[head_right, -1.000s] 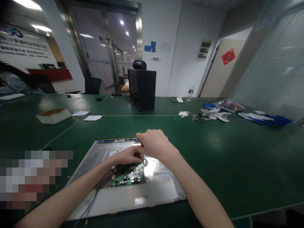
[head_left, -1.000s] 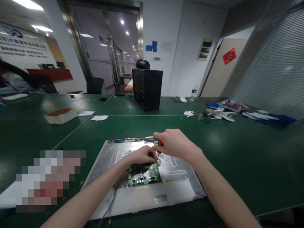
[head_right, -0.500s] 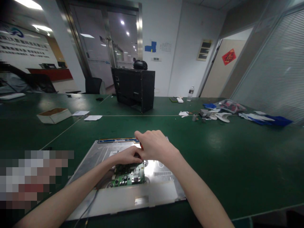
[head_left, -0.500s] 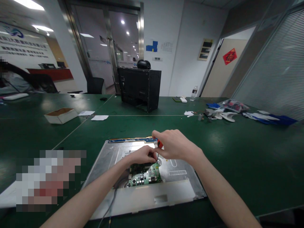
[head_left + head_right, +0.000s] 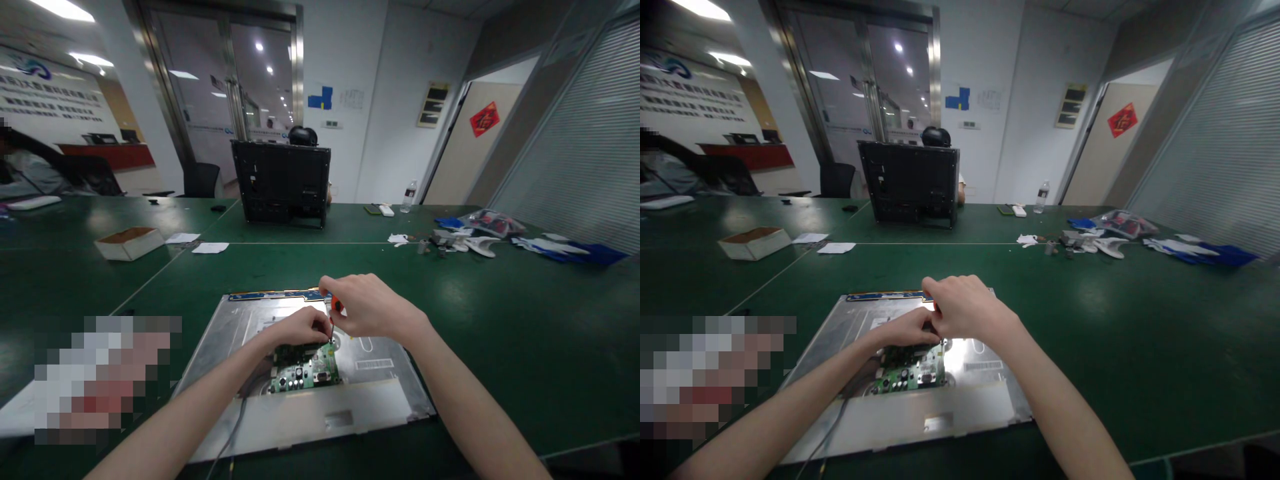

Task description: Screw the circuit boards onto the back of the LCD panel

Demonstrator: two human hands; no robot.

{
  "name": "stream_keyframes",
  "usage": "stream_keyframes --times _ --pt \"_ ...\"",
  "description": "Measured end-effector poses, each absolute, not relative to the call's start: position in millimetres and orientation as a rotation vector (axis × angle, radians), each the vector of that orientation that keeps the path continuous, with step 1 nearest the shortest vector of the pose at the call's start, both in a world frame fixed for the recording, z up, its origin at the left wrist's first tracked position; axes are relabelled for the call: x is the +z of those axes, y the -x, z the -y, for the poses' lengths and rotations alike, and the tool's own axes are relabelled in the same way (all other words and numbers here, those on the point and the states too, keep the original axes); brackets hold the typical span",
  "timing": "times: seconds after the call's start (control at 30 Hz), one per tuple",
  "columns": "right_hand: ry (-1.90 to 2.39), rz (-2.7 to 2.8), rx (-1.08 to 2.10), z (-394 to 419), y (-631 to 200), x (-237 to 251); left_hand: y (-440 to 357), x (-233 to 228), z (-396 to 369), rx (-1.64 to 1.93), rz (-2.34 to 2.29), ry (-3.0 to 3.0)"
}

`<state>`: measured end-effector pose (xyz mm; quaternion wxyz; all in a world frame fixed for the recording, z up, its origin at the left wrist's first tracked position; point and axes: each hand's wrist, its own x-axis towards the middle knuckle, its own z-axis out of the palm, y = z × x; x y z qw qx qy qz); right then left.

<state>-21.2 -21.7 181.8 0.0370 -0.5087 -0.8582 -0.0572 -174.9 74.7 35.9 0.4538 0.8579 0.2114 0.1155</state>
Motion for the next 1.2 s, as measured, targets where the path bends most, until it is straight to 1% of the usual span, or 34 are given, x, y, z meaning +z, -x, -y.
stream_keyframes --times 0.23,0.53,0.73,0.93,1.2 --pt "1.688 2.575 -0.275 15.9 22.6 179.1 175.1 34.3 -74.4 0.268 -0.517 -2.091" --pt "1.618 2.588 -0.237 17.6 20.0 178.5 174.6 38.2 -73.3 0.265 -0.515 -2.132" --pt "1.547 2.630 -0.131 21.1 18.6 180.9 174.5 38.1 -73.9 0.256 -0.533 -2.157" --pt "1.627 2.615 -0.204 22.4 20.7 181.5 175.5 35.3 -75.0 0.281 -0.472 -2.154" --pt "1.657 2.609 -0.222 21.5 22.9 181.2 174.0 39.0 -71.8 0.251 -0.533 -2.155"
